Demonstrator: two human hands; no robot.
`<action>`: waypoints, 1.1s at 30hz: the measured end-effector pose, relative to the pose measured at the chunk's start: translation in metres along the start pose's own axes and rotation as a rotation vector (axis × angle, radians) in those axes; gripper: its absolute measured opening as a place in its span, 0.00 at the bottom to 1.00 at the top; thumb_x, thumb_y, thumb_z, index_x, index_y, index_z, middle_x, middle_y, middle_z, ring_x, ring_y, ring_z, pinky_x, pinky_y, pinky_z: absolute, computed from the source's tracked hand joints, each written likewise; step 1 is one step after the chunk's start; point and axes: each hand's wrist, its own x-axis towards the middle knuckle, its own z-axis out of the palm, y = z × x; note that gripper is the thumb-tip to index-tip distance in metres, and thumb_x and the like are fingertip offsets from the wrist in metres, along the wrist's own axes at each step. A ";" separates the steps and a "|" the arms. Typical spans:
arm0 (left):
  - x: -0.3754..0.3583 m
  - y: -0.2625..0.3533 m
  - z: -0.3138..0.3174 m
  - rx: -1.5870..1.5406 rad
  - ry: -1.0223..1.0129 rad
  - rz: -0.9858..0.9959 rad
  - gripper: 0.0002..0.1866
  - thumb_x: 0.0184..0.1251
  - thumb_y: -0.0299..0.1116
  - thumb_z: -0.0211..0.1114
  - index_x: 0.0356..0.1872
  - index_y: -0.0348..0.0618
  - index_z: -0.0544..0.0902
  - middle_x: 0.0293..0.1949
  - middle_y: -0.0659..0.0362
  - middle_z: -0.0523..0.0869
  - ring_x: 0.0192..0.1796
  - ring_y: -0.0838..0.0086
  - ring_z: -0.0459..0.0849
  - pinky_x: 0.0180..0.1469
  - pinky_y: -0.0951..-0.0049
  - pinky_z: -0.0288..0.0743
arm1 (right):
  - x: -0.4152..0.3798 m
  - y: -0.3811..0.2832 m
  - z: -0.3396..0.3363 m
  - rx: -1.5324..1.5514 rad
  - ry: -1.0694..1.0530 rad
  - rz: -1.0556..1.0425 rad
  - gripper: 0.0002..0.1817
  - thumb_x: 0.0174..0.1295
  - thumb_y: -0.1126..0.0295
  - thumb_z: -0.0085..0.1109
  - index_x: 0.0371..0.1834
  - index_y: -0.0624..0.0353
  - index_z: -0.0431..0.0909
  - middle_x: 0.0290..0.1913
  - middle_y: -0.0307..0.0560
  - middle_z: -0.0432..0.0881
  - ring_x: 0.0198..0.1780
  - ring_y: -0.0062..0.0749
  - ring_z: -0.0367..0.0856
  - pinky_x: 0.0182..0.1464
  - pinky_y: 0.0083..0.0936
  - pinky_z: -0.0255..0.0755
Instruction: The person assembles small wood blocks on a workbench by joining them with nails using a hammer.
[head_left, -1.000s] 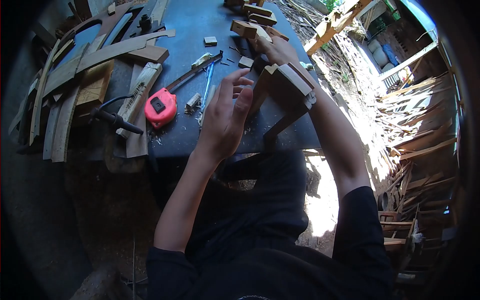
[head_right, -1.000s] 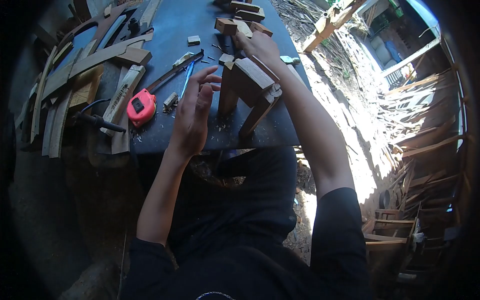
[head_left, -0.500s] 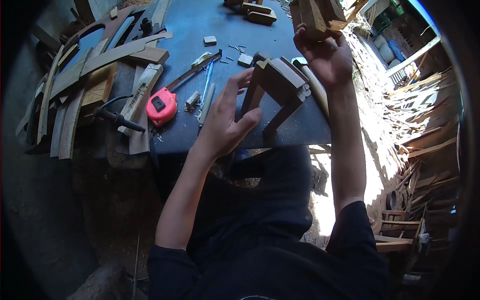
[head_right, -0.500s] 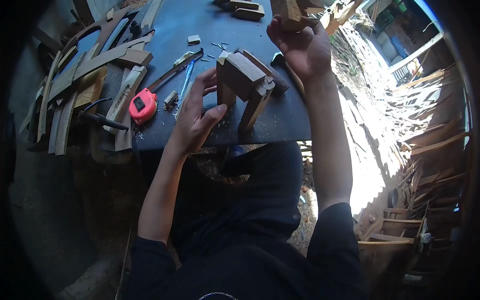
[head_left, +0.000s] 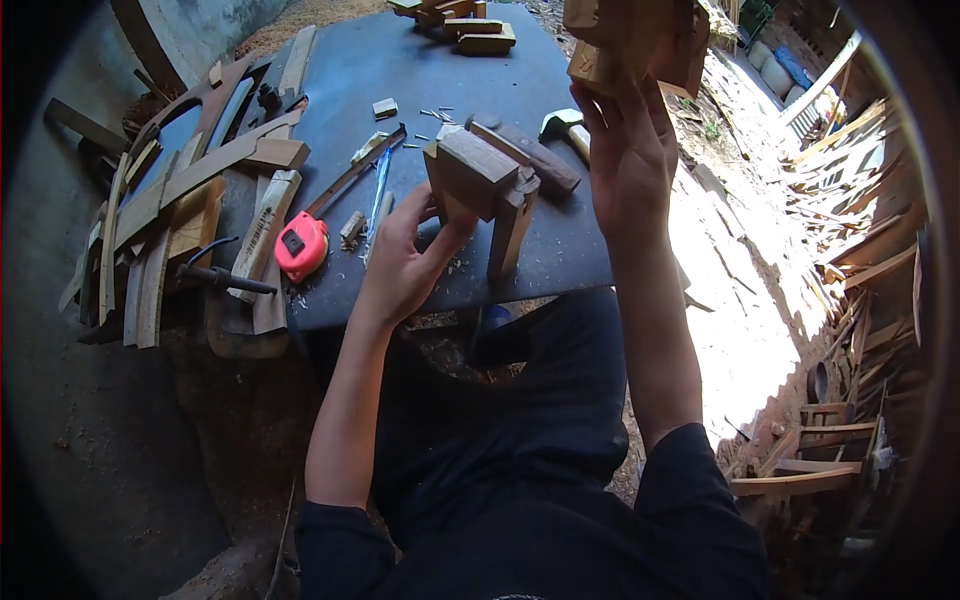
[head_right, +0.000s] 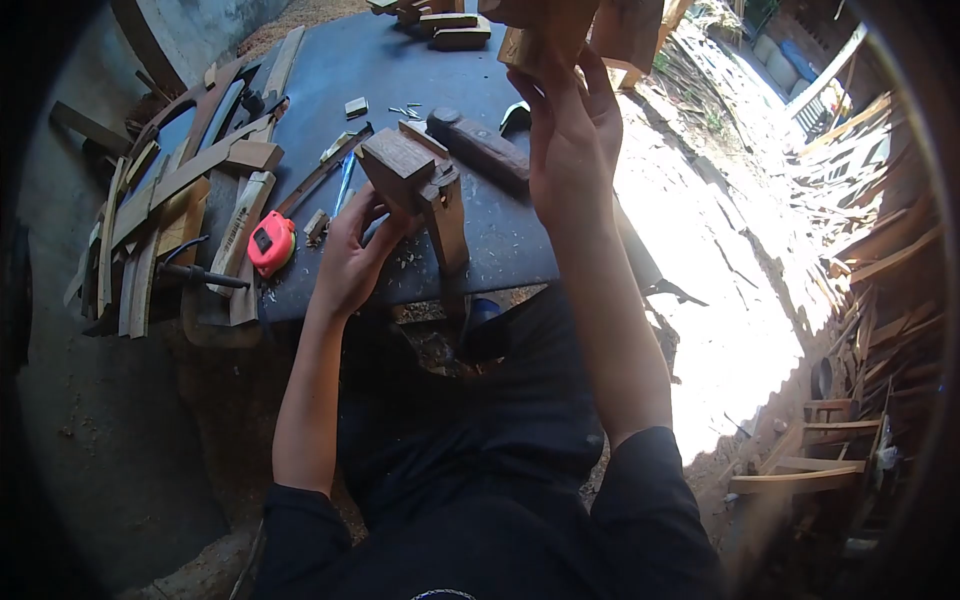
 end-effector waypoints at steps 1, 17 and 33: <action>0.000 -0.004 -0.001 0.017 0.005 0.012 0.23 0.75 0.41 0.71 0.62 0.37 0.81 0.55 0.52 0.89 0.61 0.66 0.87 0.65 0.64 0.76 | -0.003 0.001 0.001 -0.064 0.002 -0.023 0.25 0.77 0.72 0.62 0.74 0.64 0.69 0.65 0.50 0.83 0.64 0.36 0.82 0.72 0.38 0.73; 0.000 -0.013 -0.004 -0.081 -0.017 -0.023 0.23 0.86 0.41 0.58 0.71 0.37 0.75 0.63 0.56 0.81 0.61 0.76 0.81 0.64 0.73 0.74 | -0.045 -0.009 0.053 -0.380 -0.155 0.075 0.36 0.66 0.72 0.76 0.74 0.68 0.68 0.63 0.59 0.84 0.66 0.41 0.85 0.68 0.39 0.80; 0.004 -0.011 0.000 0.190 0.041 0.164 0.15 0.82 0.40 0.54 0.49 0.36 0.71 0.44 0.50 0.69 0.47 0.56 0.71 0.55 0.61 0.68 | -0.046 0.001 0.058 -0.596 -0.214 0.095 0.37 0.64 0.76 0.75 0.75 0.64 0.67 0.62 0.50 0.84 0.65 0.34 0.83 0.68 0.35 0.77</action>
